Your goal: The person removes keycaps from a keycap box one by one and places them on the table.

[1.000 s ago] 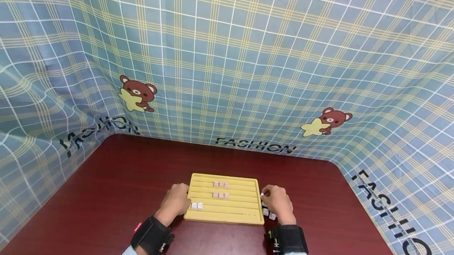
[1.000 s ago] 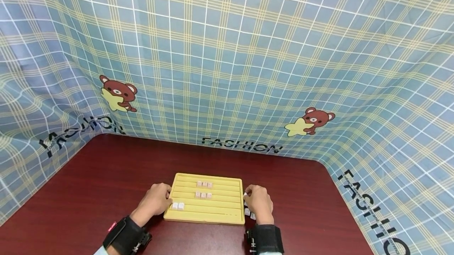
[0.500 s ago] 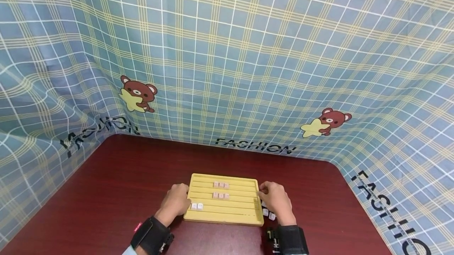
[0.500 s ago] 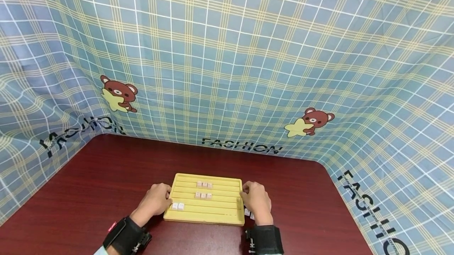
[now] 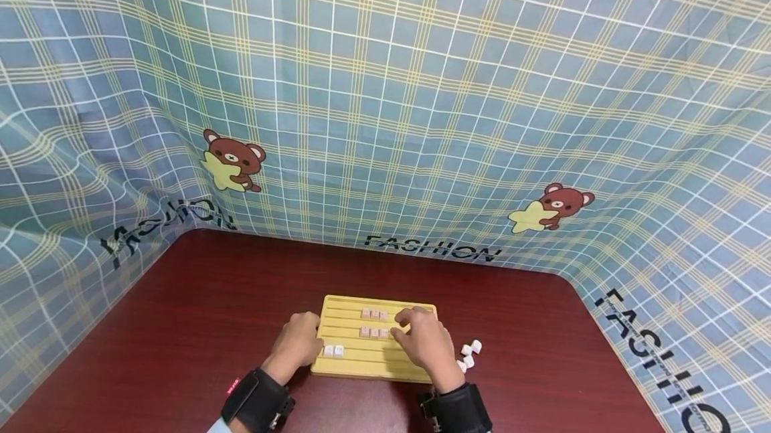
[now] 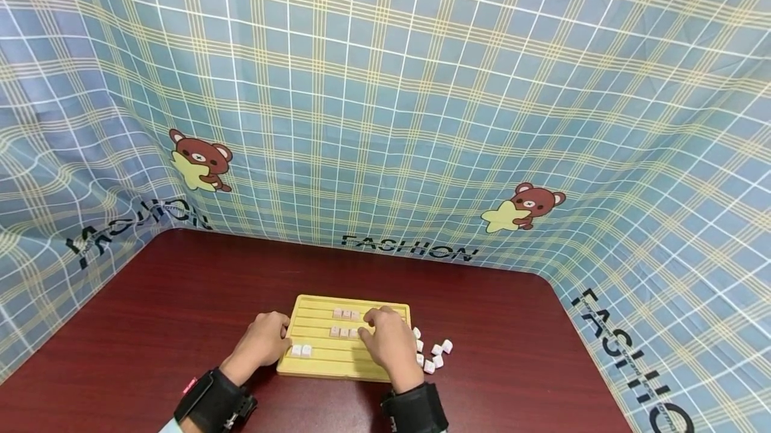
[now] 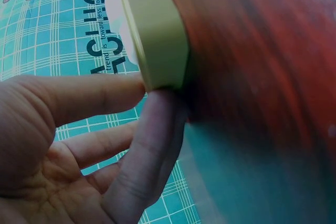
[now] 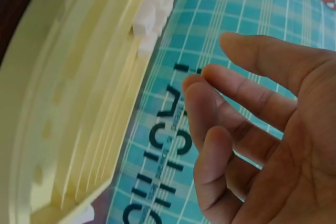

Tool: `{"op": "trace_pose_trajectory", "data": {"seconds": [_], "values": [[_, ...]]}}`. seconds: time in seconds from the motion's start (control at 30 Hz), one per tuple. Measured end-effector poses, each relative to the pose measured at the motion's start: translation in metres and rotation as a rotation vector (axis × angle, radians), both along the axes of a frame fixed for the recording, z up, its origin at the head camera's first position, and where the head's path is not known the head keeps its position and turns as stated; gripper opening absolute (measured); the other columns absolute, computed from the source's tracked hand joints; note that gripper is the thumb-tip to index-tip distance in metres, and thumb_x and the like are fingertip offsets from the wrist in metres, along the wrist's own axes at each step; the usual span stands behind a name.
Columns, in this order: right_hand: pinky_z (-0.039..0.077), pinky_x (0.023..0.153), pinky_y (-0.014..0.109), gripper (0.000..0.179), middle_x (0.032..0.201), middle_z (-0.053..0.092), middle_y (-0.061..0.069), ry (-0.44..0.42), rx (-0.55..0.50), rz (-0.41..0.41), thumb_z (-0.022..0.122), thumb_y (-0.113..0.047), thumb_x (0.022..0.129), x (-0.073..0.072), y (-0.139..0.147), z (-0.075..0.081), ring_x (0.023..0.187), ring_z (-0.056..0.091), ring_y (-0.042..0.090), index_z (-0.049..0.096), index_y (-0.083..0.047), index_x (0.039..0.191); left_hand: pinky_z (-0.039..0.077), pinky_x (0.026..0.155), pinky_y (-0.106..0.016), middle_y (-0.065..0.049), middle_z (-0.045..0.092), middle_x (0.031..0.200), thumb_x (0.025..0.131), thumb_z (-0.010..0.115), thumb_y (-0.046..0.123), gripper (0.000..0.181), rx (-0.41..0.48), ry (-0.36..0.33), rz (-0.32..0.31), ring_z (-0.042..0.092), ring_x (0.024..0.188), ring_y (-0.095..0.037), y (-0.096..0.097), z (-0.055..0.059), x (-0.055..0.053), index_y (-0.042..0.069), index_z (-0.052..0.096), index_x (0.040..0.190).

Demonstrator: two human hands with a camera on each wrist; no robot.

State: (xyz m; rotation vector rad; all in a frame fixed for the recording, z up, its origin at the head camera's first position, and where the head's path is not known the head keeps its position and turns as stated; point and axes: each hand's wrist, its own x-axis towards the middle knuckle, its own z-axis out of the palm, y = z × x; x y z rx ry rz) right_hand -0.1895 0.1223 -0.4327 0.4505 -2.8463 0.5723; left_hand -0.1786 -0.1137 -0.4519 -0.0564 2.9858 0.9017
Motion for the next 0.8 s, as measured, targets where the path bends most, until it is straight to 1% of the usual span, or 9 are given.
{"op": "trace_pose_trajectory", "data": {"seconds": [0.1,0.2,0.37,0.43,0.63,0.8], "values": [[0.047,0.055,0.025,0.019,0.090,0.070,0.000,0.027,0.003,0.038,0.077,-0.024,0.081,0.001,-0.007,-0.004,0.069,0.066,0.010,0.073,-0.012,0.096,0.036,0.052,-0.028,-0.001,0.043,0.067,0.081,0.064,-0.001,0.016,0.007,0.007,0.001,0.044,0.060,-0.017,-0.001,0.000,0.001,0.007,0.055,0.070],[0.045,0.054,0.023,0.017,0.089,0.069,0.000,0.020,-0.004,0.060,0.076,-0.023,0.082,0.003,-0.016,-0.006,0.069,0.064,0.009,0.074,-0.013,0.095,0.034,0.051,-0.028,-0.001,0.042,0.066,0.081,0.064,-0.001,0.020,0.009,0.012,0.005,0.043,0.059,-0.017,-0.001,0.000,0.001,0.007,0.052,0.067],[0.045,0.055,0.024,0.012,0.086,0.068,-0.001,0.004,-0.006,0.093,0.074,-0.024,0.084,0.006,-0.030,-0.009,0.071,0.063,0.010,0.074,-0.014,0.091,0.036,0.053,-0.029,-0.002,0.047,0.069,0.082,0.065,0.001,0.016,0.004,0.007,0.005,0.046,0.062,-0.018,-0.001,0.001,0.001,0.007,0.055,0.071],[0.045,0.055,0.024,0.010,0.085,0.067,-0.002,0.015,0.004,0.117,0.074,-0.024,0.085,0.006,-0.036,-0.011,0.072,0.063,0.011,0.074,-0.015,0.089,0.038,0.054,-0.030,-0.002,0.050,0.071,0.082,0.065,0.001,0.013,-0.005,0.006,0.000,0.047,0.063,-0.018,-0.001,0.001,0.001,0.007,0.057,0.073],[0.046,0.056,0.024,0.010,0.086,0.064,-0.004,0.046,0.055,0.186,0.075,-0.023,0.082,0.007,-0.049,-0.019,0.072,0.062,0.010,0.073,-0.016,0.090,0.041,0.056,-0.031,-0.002,0.054,0.072,0.081,0.066,0.002,0.008,-0.020,0.011,-0.010,0.050,0.065,-0.018,-0.001,0.001,-0.001,0.005,0.061,0.077],[0.044,0.053,0.024,0.011,0.086,0.064,-0.005,0.039,0.062,0.199,0.077,-0.025,0.082,0.009,-0.058,-0.024,0.069,0.061,0.009,0.073,-0.017,0.089,0.042,0.056,-0.031,-0.002,0.056,0.074,0.082,0.068,0.004,0.007,-0.028,0.005,-0.018,0.053,0.066,-0.018,-0.001,0.000,-0.001,0.006,0.062,0.078]]}}
